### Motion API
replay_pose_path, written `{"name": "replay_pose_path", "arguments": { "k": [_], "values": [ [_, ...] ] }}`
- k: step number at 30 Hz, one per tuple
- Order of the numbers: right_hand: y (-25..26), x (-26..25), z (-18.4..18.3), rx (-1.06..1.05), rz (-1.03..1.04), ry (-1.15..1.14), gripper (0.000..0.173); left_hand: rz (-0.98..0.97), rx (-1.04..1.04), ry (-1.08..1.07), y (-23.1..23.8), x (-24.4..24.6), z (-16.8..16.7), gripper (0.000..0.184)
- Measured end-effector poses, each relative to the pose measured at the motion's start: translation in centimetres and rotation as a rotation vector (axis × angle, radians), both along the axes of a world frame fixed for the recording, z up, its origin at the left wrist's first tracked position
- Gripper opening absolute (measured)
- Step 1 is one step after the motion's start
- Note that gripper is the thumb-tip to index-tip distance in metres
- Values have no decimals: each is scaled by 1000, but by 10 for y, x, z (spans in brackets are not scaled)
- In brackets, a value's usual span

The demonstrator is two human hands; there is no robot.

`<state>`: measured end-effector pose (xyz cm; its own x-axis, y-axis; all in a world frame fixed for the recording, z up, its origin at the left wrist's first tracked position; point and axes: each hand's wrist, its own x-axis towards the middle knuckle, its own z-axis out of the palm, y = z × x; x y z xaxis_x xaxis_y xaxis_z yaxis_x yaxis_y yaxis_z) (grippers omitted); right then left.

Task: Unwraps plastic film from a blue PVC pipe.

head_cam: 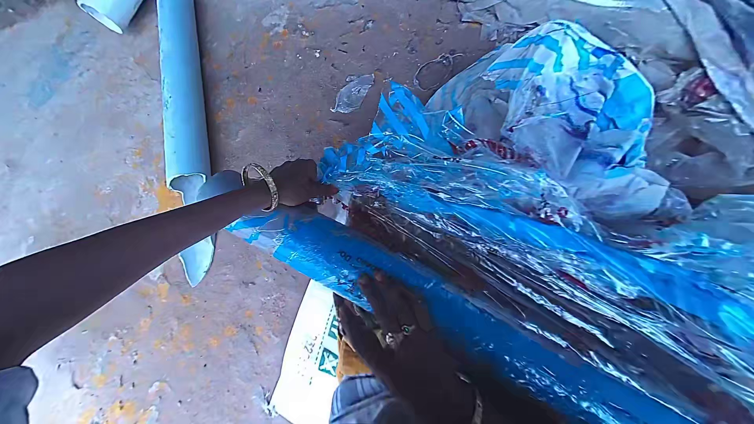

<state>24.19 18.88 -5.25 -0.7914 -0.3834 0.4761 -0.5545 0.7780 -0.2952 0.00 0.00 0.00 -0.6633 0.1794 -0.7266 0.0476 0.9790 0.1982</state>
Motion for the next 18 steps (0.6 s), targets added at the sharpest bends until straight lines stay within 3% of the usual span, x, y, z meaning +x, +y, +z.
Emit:
{"name": "replay_pose_path", "arguments": {
  "k": [3, 6, 8, 10, 12, 14, 18],
  "values": [
    [67, 32, 29, -20, -249, -122, 22, 22, 45, 167, -24, 11, -14, 47],
    [140, 85, 35, 229, -460, -223, 60, 125, 123, 327, -39, 29, -17, 36],
    [166, 122, 29, 383, -498, -312, 67, 118, 192, 417, -48, 46, -21, 30],
    [182, 134, 14, 444, -472, -265, 52, 87, 308, 516, -53, 57, -17, 22],
    [190, 128, 8, 452, -443, -149, 44, 61, 387, 603, -66, 60, -18, 30],
    [191, 117, 13, 457, -445, -67, 39, 28, 410, 741, -92, 54, -27, 43],
    [195, 85, 21, 437, -491, 45, 33, -74, 721, 969, -94, 46, -4, 42]
  ]
}}
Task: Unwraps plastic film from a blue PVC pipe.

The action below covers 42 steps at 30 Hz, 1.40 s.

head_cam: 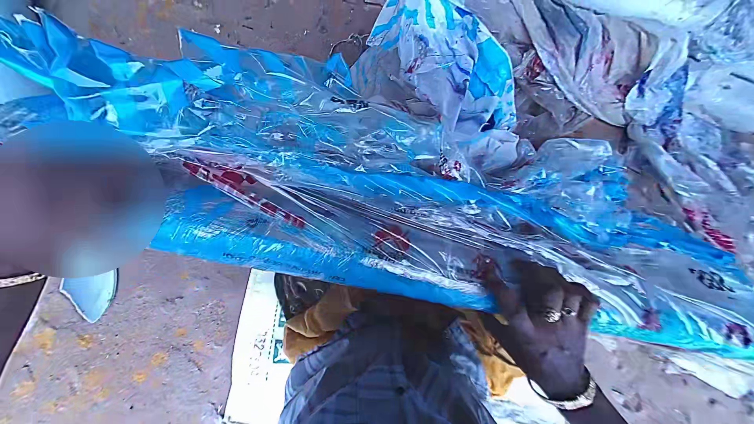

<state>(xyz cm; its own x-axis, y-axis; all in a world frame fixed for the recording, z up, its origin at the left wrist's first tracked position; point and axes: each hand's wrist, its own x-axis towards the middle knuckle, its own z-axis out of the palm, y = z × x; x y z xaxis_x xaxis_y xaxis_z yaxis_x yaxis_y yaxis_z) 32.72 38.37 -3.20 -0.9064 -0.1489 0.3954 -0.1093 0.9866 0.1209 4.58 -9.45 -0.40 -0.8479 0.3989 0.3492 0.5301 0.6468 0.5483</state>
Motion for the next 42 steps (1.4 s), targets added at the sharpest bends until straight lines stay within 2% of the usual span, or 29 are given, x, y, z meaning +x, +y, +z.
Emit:
{"name": "replay_pose_path", "arguments": {
  "k": [2, 5, 8, 11, 13, 14, 17, 18, 20, 22, 23, 24, 25, 27, 28, 31, 35, 40, 42],
  "values": [
    [0, -12, -4, -37, 5, -21, 37, 15, 200, 0, 20, -4, 2, 51],
    [1, -25, 14, -130, 32, -95, 47, 147, 312, -89, 68, -1, 7, 52],
    [1, -42, 47, -184, 33, 55, 52, 194, 390, -148, 84, -6, 20, 62],
    [-30, -82, 68, -397, 147, -13, 61, 185, 555, -257, 104, -15, 33, 66],
    [-65, -124, 63, -450, 209, -143, 70, 194, 624, -255, 119, -23, 37, 69],
    [-81, -143, 56, -448, 210, -208, 69, 203, 641, -247, 124, -28, 36, 73],
    [-109, -186, 35, -380, 193, -251, 40, 302, 666, -227, 124, -29, 36, 93],
    [-108, -194, 32, -373, 199, -259, 36, 335, 668, -211, 122, -20, 39, 99],
    [-97, -209, 24, -374, 260, -223, 37, 325, 681, 13, 126, 12, 34, 89],
    [-83, -225, 21, -381, 311, -216, 39, 81, 544, 251, 151, 56, 15, 64],
    [-76, -233, 20, -385, 326, -236, 39, -40, 429, 297, 172, 74, 0, 52],
    [-71, -241, 21, -387, 326, -275, 39, -129, 286, 294, 194, 88, -15, 50],
    [-67, -248, 20, -389, 321, -319, 39, -164, 117, 288, 213, 96, -29, 56],
    [-63, -259, 18, -362, 331, -378, 37, -112, -140, 311, 240, 96, -45, 69],
    [-60, -266, 18, -344, 337, -428, 37, -67, -177, 325, 248, 93, -48, 70],
    [-57, -275, 11, -296, 338, -621, 46, 11, -118, 340, 256, 100, -57, 61],
    [-56, -292, 2, -229, 269, -770, 49, 124, -55, 423, 251, 124, -70, 50],
    [-51, -307, -25, -143, 215, -747, 55, 176, -77, 427, 244, 147, -82, 41],
    [-53, -314, -22, -176, 215, -791, 57, 184, -91, 443, 243, 144, -83, 41]
  ]
}}
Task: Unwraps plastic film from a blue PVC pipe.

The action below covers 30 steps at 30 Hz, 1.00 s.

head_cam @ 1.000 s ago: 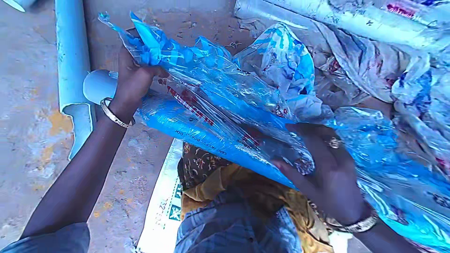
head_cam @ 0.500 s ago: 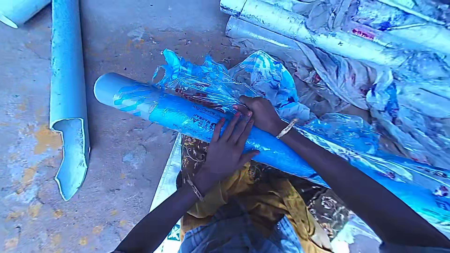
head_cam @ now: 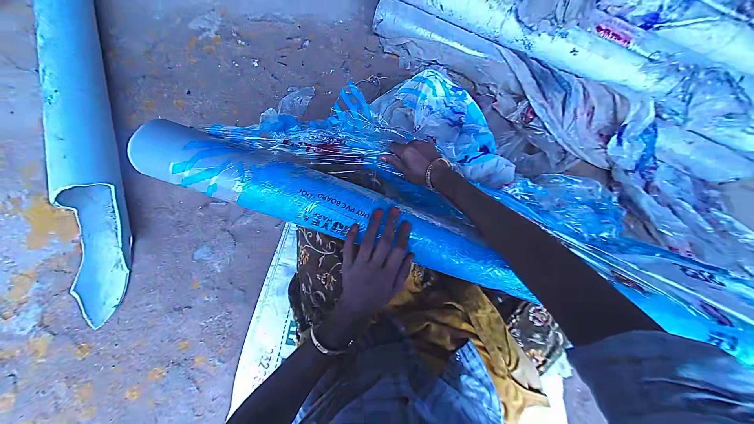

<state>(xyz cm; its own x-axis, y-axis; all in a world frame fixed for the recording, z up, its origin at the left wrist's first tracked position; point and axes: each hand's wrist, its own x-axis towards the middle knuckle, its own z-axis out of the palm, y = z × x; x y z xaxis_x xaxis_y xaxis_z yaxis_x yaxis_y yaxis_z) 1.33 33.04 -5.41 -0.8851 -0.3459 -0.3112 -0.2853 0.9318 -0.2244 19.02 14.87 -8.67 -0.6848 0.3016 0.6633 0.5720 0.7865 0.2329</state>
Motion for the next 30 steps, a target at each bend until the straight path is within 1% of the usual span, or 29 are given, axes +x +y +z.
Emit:
{"name": "replay_pose_path", "arguments": {
  "k": [1, 3, 5, 6, 7, 9, 11, 13, 15, 17, 18, 20, 22, 23, 25, 26, 30],
  "values": [
    [1, -4, 6, -72, 5, -30, 55, 3, -9, 24, -2, -1, 0, 42],
    [14, -9, 29, -328, -31, -114, 47, -2, 5, 70, -2, -3, -1, 44],
    [38, -4, 64, -613, -207, -201, 39, -20, 15, 74, -4, 2, -4, 46],
    [52, 2, 85, -703, -286, -175, 39, -23, 16, 66, -5, 3, -5, 47],
    [68, 11, 102, -737, -337, -100, 37, -23, 19, 47, -6, 4, -5, 47],
    [103, 38, 123, -684, -369, 68, 32, -19, 20, 7, -5, 7, 1, 45],
    [133, 80, 127, -534, -393, 111, 36, -26, 8, -53, -2, 8, 12, 45],
    [153, 127, 121, -297, -398, 26, 42, -84, -1, -132, 8, 9, 25, 46],
    [165, 164, 105, -109, -431, -97, 47, -216, -15, -200, 30, 11, 33, 48],
    [174, 188, 84, -3, -457, -175, 52, -379, -62, -245, 67, 18, 39, 54],
    [176, 196, 75, 0, -461, -161, 52, -468, -85, -271, 88, 24, 43, 58],
    [177, 206, 60, 4, -415, -62, 50, -623, -151, -371, 131, 38, 54, 64],
    [182, 210, 45, 31, -290, 50, 48, -700, -234, -505, 165, 52, 61, 71],
    [185, 212, 39, 37, -246, 79, 46, -694, -261, -498, 176, 59, 58, 73],
    [190, 209, 33, 64, -192, 137, 46, -649, -265, -345, 187, 63, 45, 74],
    [192, 206, 31, 76, -163, 167, 47, -641, -265, -286, 187, 61, 40, 73],
    [201, 186, 23, 136, -71, 274, 48, -652, -237, -218, 176, 60, 33, 70]
  ]
}}
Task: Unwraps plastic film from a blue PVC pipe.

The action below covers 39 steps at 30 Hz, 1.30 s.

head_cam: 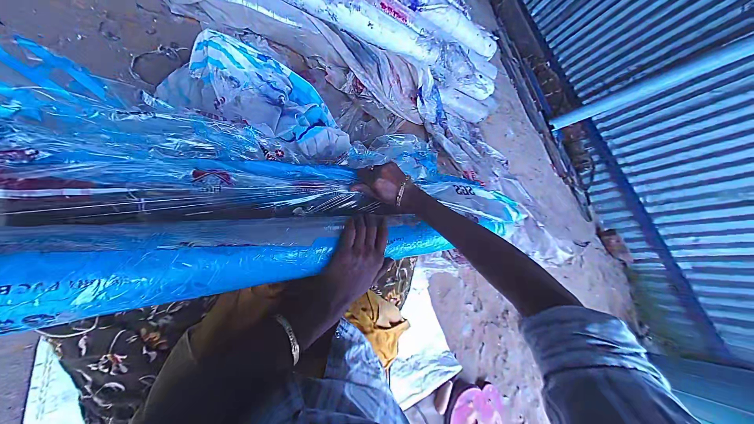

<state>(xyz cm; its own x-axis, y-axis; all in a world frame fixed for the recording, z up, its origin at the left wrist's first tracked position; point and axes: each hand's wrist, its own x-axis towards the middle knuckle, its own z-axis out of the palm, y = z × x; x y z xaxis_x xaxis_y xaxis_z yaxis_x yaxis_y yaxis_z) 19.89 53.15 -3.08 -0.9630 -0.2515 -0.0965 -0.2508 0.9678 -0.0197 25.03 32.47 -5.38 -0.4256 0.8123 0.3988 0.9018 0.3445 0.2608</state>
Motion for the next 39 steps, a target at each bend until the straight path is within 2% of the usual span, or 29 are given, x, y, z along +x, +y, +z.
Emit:
{"name": "replay_pose_path", "arguments": {
  "k": [2, 5, 7, 9, 12, 14, 16, 17, 21, 25, 26, 28, 31, 33, 35, 37, 39],
  "values": [
    [8, -11, -13, 29, 27, 78, 49, 5, 47, 34, -8, 9, -8, 67],
    [13, -25, -31, 36, -46, 14, 51, 22, 124, 106, -15, 17, -21, 56],
    [6, -28, -25, 12, -110, -99, 56, 18, 125, 151, -19, 17, -22, 48],
    [5, -28, -1, -66, -188, -168, 59, -15, 73, 222, -23, 14, -17, 44],
    [8, -11, 21, -349, -240, -122, 49, -65, 37, 296, -30, 11, -17, 53],
    [12, 4, 19, -693, -214, 65, 36, -90, -22, 242, -34, 1, -8, 68],
    [13, 19, 27, -1053, -226, 231, 35, -106, -98, 168, -37, -10, 4, 84],
    [16, 27, 39, -1117, -243, 305, 36, -118, -123, 142, -38, -17, 10, 89],
    [56, 80, 98, -960, -352, 606, 38, -182, -152, 88, -45, -38, 22, 101],
    [82, 141, 126, -732, -472, 642, 28, -234, -156, 96, -80, -69, 26, 110],
    [81, 153, 124, -646, -493, 590, 27, -248, -148, 107, -94, -79, 24, 110],
    [69, 164, 108, -477, -515, 445, 34, -262, -169, 111, -121, -95, 22, 105],
    [41, 151, 65, -382, -431, 235, 47, -249, -194, 133, -137, -93, 24, 98],
    [27, 137, 38, -297, -379, 160, 48, -223, -206, 117, -120, -70, 28, 104],
    [27, 129, 17, -200, -297, 124, 45, -274, -258, 65, -86, -41, 34, 100],
    [33, 122, 9, -239, -273, 73, 40, -367, -397, -104, -38, -10, 42, 101],
    [36, 115, 12, -179, -297, 70, 39, -396, -497, -226, 13, 18, 44, 97]
  ]
}}
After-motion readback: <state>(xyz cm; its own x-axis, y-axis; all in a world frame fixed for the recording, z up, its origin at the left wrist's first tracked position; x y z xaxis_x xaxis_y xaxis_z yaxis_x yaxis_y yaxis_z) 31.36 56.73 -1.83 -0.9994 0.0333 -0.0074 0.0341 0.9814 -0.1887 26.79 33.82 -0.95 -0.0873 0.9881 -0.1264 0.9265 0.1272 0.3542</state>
